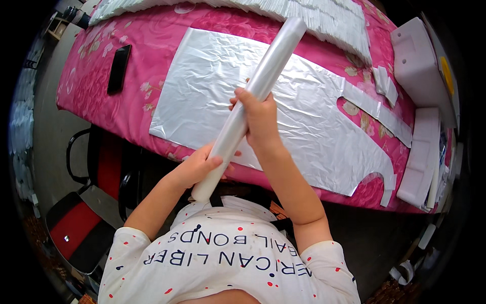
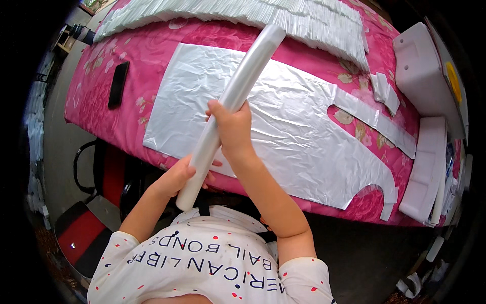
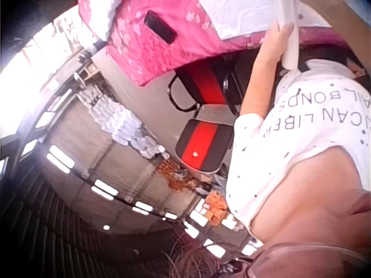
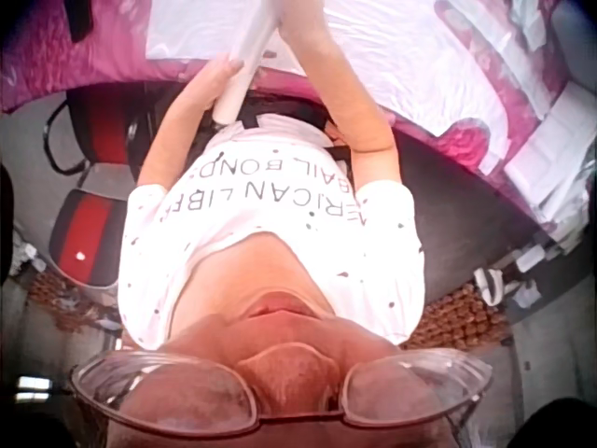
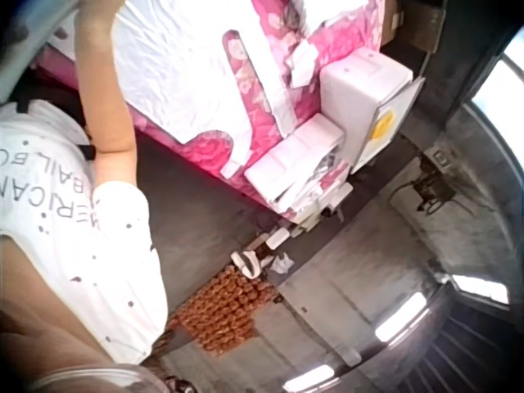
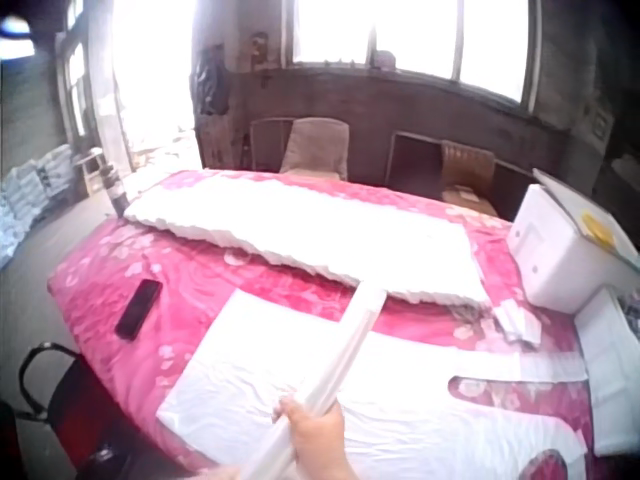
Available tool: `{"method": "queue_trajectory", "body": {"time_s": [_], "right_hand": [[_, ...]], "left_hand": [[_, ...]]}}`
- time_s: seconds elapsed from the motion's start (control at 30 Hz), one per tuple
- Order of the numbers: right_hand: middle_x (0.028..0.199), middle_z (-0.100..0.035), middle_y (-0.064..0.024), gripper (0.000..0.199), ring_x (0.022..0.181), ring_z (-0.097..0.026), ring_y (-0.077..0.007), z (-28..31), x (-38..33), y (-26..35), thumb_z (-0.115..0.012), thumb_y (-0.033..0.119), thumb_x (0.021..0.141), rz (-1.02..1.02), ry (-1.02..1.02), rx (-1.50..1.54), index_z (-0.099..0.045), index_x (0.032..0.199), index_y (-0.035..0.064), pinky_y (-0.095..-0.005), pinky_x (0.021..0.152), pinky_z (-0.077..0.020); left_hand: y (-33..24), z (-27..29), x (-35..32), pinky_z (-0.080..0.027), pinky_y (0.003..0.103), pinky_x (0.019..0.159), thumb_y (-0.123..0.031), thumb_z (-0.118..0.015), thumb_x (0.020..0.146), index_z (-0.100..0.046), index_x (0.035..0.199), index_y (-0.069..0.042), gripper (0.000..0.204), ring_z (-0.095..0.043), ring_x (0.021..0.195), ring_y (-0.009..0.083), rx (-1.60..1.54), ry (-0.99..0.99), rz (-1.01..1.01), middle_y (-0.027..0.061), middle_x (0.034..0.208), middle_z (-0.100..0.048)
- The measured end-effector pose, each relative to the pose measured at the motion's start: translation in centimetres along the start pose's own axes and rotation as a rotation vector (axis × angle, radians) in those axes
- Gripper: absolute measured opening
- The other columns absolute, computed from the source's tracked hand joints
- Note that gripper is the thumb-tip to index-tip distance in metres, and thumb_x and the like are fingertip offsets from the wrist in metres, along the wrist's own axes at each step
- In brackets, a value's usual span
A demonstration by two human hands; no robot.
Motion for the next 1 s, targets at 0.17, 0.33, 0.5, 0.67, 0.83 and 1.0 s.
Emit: {"method": "queue_trajectory", "body": {"time_s": [0.17,0.33,0.5,0.67,0.83,1.0], "right_hand": [[0.089,-0.053,-0.0104,0.052,0.073,-0.057,-0.0164,1.7,-0.1,-2.3,-0.068,0.014,0.076,-0.053,-0.028,-0.006,-0.039,0.115,-0.0032,-0.0300,0.064,-0.0507],[0.094,-0.055,-0.0085,0.044,0.076,-0.056,-0.0136,9.6,4.6,1.7,-0.063,0.016,0.080,0.102,-0.222,-0.180,-0.043,0.116,-0.0015,-0.0265,0.070,-0.0480],[0.089,-0.062,-0.0023,0.028,0.071,-0.053,-0.0061,14.5,5.8,7.9,-0.058,0.018,0.084,0.280,-0.253,-0.468,-0.056,0.108,0.0031,-0.0189,0.064,-0.0422],[0.087,-0.063,-0.0004,0.022,0.063,-0.050,-0.0032,13.7,5.6,7.5,-0.058,0.021,0.084,0.030,-0.009,-0.654,-0.062,0.098,0.0042,-0.0167,0.056,-0.0393],[0.073,-0.058,0.0021,0.029,0.061,-0.049,-0.0040,11.8,5.4,6.5,-0.062,0.031,0.082,-0.173,0.118,-0.759,-0.063,0.094,0.0047,-0.0179,0.055,-0.0377],[0.076,-0.059,0.0010,0.028,0.063,-0.051,-0.0061,11.7,5.8,6.5,-0.063,0.029,0.081,-0.268,0.205,-0.792,-0.064,0.091,0.0039,-0.0203,0.055,-0.0388]], "left_hand": [[2.4,1.1,0.1,-0.049,0.027,0.057,-0.047,-0.033,0.093,-0.046,0.108,-0.002,0.049,-0.057,0.063,0.0134,0.092,-0.220,0.229,0.0086,0.079,-0.058],[3.4,1.5,-2.3,-0.048,0.027,0.055,-0.036,-0.036,0.094,-0.049,0.095,-0.003,0.036,-0.055,0.057,0.0131,0.181,-0.148,0.443,0.0067,0.071,-0.056],[5.6,2.6,-4.5,-0.047,0.025,0.056,-0.031,-0.043,0.093,-0.051,0.095,-0.003,0.029,-0.054,0.057,0.0113,0.132,-0.150,0.474,0.0046,0.070,-0.055],[6.0,2.9,-4.7,-0.047,0.025,0.056,-0.032,-0.047,0.092,-0.052,0.097,-0.003,0.029,-0.053,0.057,0.0104,0.130,-0.152,0.460,0.0041,0.070,-0.055],[5.8,2.9,-4.8,-0.047,0.025,0.059,-0.034,-0.050,0.091,-0.052,0.099,-0.004,0.031,-0.054,0.062,0.0097,0.167,-0.147,0.428,0.0040,0.074,-0.055],[5.8,2.8,-4.9,-0.047,0.025,0.061,-0.032,-0.051,0.090,-0.051,0.102,-0.004,0.031,-0.053,0.065,0.0093,0.185,-0.132,0.392,0.0040,0.077,-0.055]]}}
Point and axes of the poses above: each hand's wrist, its own x-axis towards the middle knuckle, its own z-axis out of the back of the hand, y = z × x, the point moved 4 cm from there along x, towards the middle knuckle
